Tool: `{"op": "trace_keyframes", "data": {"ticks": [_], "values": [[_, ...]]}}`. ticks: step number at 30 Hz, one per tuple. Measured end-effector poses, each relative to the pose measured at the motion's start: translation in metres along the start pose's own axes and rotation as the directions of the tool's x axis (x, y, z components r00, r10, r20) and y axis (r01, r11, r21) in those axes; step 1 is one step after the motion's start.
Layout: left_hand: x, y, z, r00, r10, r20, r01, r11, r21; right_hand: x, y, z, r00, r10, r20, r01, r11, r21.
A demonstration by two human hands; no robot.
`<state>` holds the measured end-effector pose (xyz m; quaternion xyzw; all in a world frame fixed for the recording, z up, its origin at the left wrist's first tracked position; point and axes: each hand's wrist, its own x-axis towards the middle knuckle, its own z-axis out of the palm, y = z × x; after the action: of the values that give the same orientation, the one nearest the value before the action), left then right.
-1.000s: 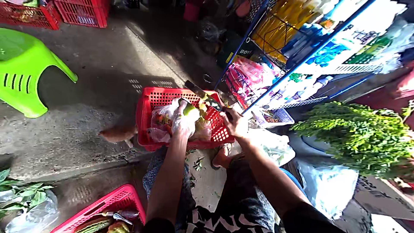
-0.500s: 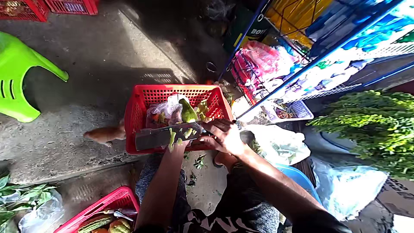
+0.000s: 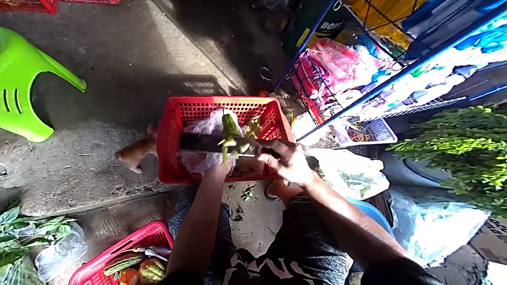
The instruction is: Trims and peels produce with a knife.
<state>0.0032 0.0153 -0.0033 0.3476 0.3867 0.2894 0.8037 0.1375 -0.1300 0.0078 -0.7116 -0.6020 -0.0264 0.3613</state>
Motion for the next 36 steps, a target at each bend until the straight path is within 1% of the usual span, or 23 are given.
{"op": "trace_keyframes", "data": {"ticks": [1, 3, 6, 8, 11, 13, 14, 15, 16, 17, 18, 19, 20, 21, 22, 23, 25, 27, 29, 30, 32, 34, 36], "values": [[-0.003, -0.001, 0.000, 1.000, -0.016, -0.003, 0.016, 0.998, -0.061, 0.001, -0.004, 0.007, 0.998, -0.062, -0.012, 0.062, 0.998, -0.010], [-0.011, 0.004, 0.002, 0.999, -0.043, -0.021, 0.041, 0.997, -0.069, 0.003, -0.006, 0.018, 0.991, -0.132, -0.025, 0.130, 0.990, -0.058], [-0.009, 0.006, 0.006, 0.997, -0.061, -0.054, 0.053, 0.987, -0.149, 0.003, 0.000, 0.019, 0.989, -0.147, -0.025, 0.145, 0.987, -0.069], [-0.003, 0.005, 0.006, 0.997, -0.065, -0.030, 0.058, 0.982, -0.182, 0.003, 0.008, 0.014, 0.996, -0.091, -0.020, 0.089, 0.991, -0.098], [0.002, -0.003, 0.004, 0.998, 0.012, 0.062, -0.004, 0.992, -0.130, 0.006, 0.024, -0.004, 0.982, 0.186, 0.023, -0.181, 0.971, -0.157], [0.010, -0.010, 0.002, 0.987, 0.068, 0.143, -0.065, 0.998, -0.024, 0.007, 0.027, -0.015, 0.961, 0.278, 0.007, -0.274, 0.952, -0.138], [0.011, -0.010, 0.005, 0.990, 0.071, 0.119, -0.078, 0.995, 0.059, 0.006, 0.021, -0.017, 0.964, 0.266, 0.005, -0.265, 0.959, -0.098], [0.006, -0.008, 0.007, 0.995, 0.046, 0.091, -0.064, 0.976, 0.208, 0.004, 0.014, -0.015, 0.973, 0.229, 0.009, -0.228, 0.972, -0.055], [0.000, -0.004, 0.009, 0.999, -0.002, 0.054, -0.020, 0.911, 0.412, 0.000, 0.006, -0.010, 0.983, 0.184, 0.015, -0.184, 0.983, -0.015], [-0.006, 0.002, 0.011, 0.996, -0.088, 0.024, 0.054, 0.779, 0.624, -0.004, 0.001, -0.003, 0.990, 0.140, 0.021, -0.140, 0.990, 0.010], [-0.010, 0.008, 0.013, 0.987, -0.158, 0.002, 0.105, 0.668, 0.737, -0.006, -0.002, 0.003, 0.995, 0.097, 0.017, -0.097, 0.995, 0.012], [-0.012, 0.008, 0.014, 0.985, -0.171, -0.030, 0.149, 0.749, 0.645, -0.007, -0.001, 0.007, 0.998, 0.062, 0.005, -0.062, 0.998, 0.003], [-0.012, 0.006, 0.015, 0.986, -0.161, -0.053, 0.167, 0.878, 0.449, -0.007, 0.003, 0.008, 0.999, 0.043, -0.003, -0.043, 0.999, -0.017], [-0.011, 0.003, 0.014, 0.987, -0.155, -0.054, 0.163, 0.952, 0.258, -0.007, 0.008, 0.006, 0.999, 0.044, -0.004, -0.044, 0.998, -0.052], [-0.008, -0.002, 0.013, 0.989, -0.148, -0.023, 0.150, 0.982, 0.112, -0.006, 0.014, 0.002, 0.998, 0.070, 0.002, -0.070, 0.994, -0.084], [-0.004, -0.006, 0.011, 0.991, -0.131, 0.031, 0.130, 0.991, 0.031, -0.004, 0.020, -0.003, 0.992, 0.121, 0.017, -0.119, 0.988, -0.102], [0.000, -0.011, 0.011, 0.989, -0.096, 0.113, 0.097, 0.995, -0.005, -0.002, 0.025, -0.012, 0.984, 0.180, 0.010, -0.178, 0.977, -0.116], [-0.006, -0.009, 0.016, 0.994, -0.085, 0.064, 0.078, 0.992, 0.100, -0.005, 0.014, -0.012, 0.990, 0.138, -0.018, -0.139, 0.987, -0.080], [-0.016, -0.002, 0.020, 0.991, -0.137, -0.002, 0.133, 0.961, 0.243, -0.011, 0.003, -0.004, 0.996, 0.089, -0.004, -0.089, 0.995, -0.034], [-0.017, -0.001, 0.018, 0.988, -0.153, -0.026, 0.154, 0.955, 0.252, -0.013, 0.002, 0.000, 0.997, 0.073, -0.003, -0.073, 0.997, -0.033], [-0.014, -0.005, 0.016, 0.990, -0.142, -0.018, 0.143, 0.982, 0.127, -0.010, 0.009, 0.000, 0.997, 0.081, 0.009, -0.080, 0.994, -0.080], [-0.007, -0.008, 0.015, 0.988, -0.129, 0.090, 0.127, 0.991, 0.033, -0.002, 0.024, -0.007, 0.987, 0.159, 0.027, -0.154, 0.978, -0.139], [-0.002, -0.014, 0.013, 0.981, -0.098, 0.167, 0.098, 0.995, 0.012, 0.004, 0.042, -0.013, 0.938, 0.341, 0.060, -0.327, 0.929, -0.174]]}}
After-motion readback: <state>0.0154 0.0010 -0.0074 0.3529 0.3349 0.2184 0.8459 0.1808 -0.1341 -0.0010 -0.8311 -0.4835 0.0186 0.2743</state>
